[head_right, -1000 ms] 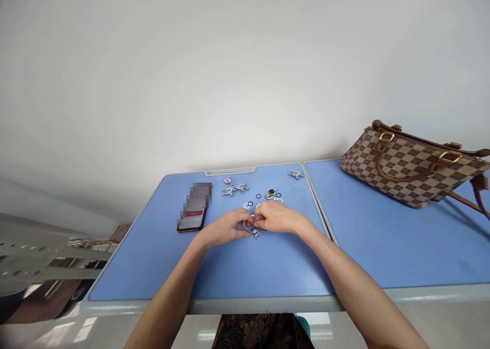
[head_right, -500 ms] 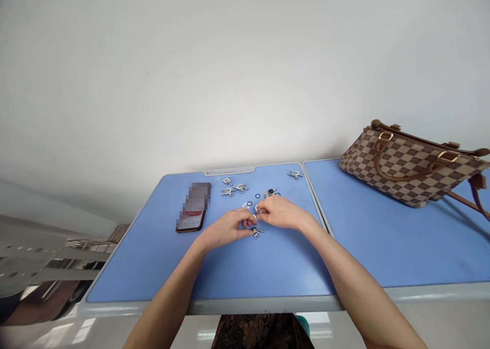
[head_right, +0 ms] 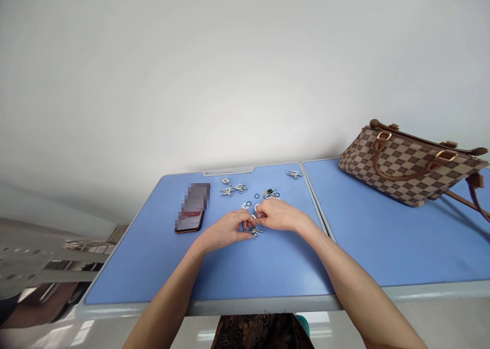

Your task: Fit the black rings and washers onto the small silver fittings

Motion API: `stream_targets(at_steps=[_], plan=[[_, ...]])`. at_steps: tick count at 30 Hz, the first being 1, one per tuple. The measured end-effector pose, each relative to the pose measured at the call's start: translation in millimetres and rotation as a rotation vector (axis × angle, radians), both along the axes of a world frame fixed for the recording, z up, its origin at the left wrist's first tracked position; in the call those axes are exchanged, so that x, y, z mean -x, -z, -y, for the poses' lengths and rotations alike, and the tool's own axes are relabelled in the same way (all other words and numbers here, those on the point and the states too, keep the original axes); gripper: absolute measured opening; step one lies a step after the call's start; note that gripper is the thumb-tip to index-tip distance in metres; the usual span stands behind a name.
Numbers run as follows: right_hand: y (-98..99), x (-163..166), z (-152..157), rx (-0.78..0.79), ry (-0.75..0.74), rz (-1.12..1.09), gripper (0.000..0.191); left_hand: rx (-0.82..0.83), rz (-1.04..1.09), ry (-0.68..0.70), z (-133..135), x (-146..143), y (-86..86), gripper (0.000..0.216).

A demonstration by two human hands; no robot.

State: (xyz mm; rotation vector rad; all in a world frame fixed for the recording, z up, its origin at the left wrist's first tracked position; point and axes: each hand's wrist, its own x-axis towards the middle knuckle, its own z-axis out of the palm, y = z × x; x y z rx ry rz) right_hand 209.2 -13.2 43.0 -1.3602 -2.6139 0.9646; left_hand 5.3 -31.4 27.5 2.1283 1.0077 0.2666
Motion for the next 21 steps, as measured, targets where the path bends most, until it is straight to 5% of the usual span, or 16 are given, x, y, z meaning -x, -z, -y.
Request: stream_targets(at_steps=[21], plan=[[5.4, 9.5, 4.3, 0.099, 0.060, 0.054, 0.024, 0.019, -0.022, -0.013, -1.3, -0.9, 3.4, 0.016]])
